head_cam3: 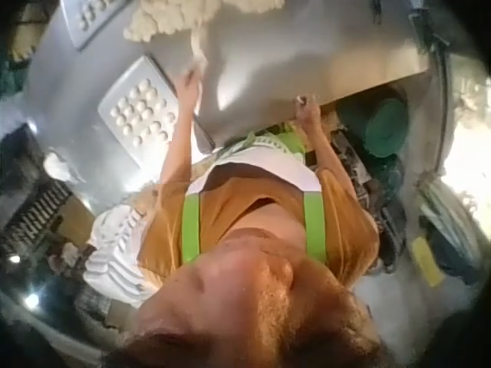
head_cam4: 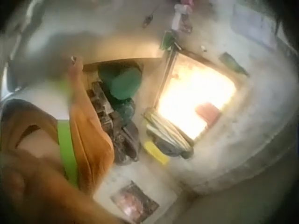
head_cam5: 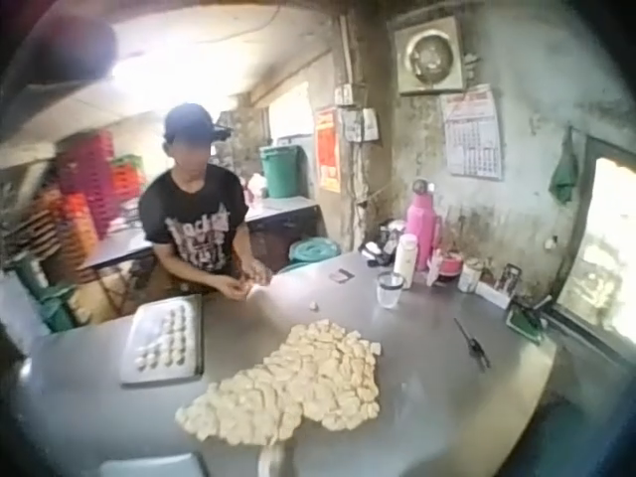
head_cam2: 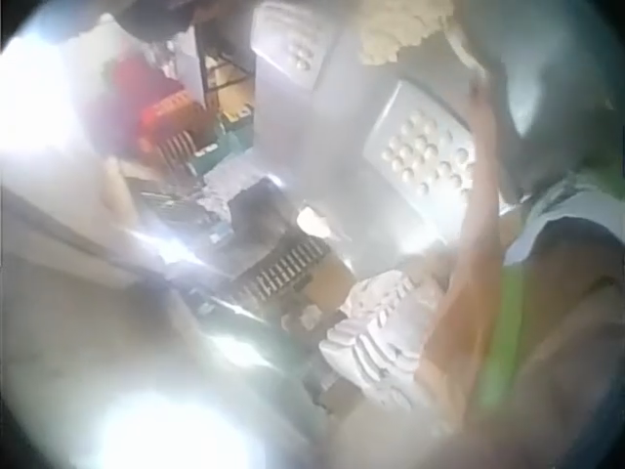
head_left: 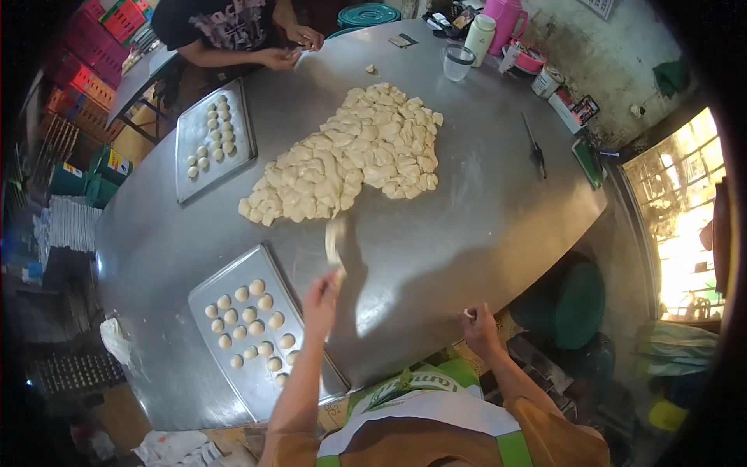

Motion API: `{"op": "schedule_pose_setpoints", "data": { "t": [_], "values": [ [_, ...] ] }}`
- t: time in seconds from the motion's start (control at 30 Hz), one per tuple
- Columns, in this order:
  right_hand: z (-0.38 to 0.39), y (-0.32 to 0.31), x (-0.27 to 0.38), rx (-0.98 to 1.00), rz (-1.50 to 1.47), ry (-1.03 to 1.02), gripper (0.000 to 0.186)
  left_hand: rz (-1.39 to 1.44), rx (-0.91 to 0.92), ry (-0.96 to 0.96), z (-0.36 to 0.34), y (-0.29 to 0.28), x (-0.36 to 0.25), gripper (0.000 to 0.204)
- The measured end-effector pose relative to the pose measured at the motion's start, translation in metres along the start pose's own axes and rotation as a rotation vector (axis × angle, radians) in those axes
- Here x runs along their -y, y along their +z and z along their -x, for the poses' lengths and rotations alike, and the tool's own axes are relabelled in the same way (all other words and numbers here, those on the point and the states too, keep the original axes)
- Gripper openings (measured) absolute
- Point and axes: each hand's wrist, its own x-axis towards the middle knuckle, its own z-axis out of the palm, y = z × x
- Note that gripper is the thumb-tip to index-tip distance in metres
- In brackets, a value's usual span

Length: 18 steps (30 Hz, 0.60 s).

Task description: Shaping divided dough pieces into small round balls and placing them onto a baking tray.

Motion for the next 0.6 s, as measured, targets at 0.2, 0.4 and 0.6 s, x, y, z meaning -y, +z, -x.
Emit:
{"op": "schedule_pose_setpoints", "data": {
  "t": [0.2, 0.4, 0.6],
  "values": [
    [-0.024, 0.030, 0.039, 0.229, -0.001, -0.145, 0.025, -0.812, -0.089, 0.215, 0.057, 0.022, 0.002, 0.032],
    [-0.135, 0.042, 0.158, 0.054, 0.055, -0.660, 0.041, -0.223, -0.040, -0.065, 0.017, -0.003, 0.001, 0.034],
    [-0.135, 0.065, 0.211, 0.707, -0.505, -0.501, 0.042, 0.788, 0.265, -0.367, -0.003, -0.020, -0.078, 0.034]
  ]
}}
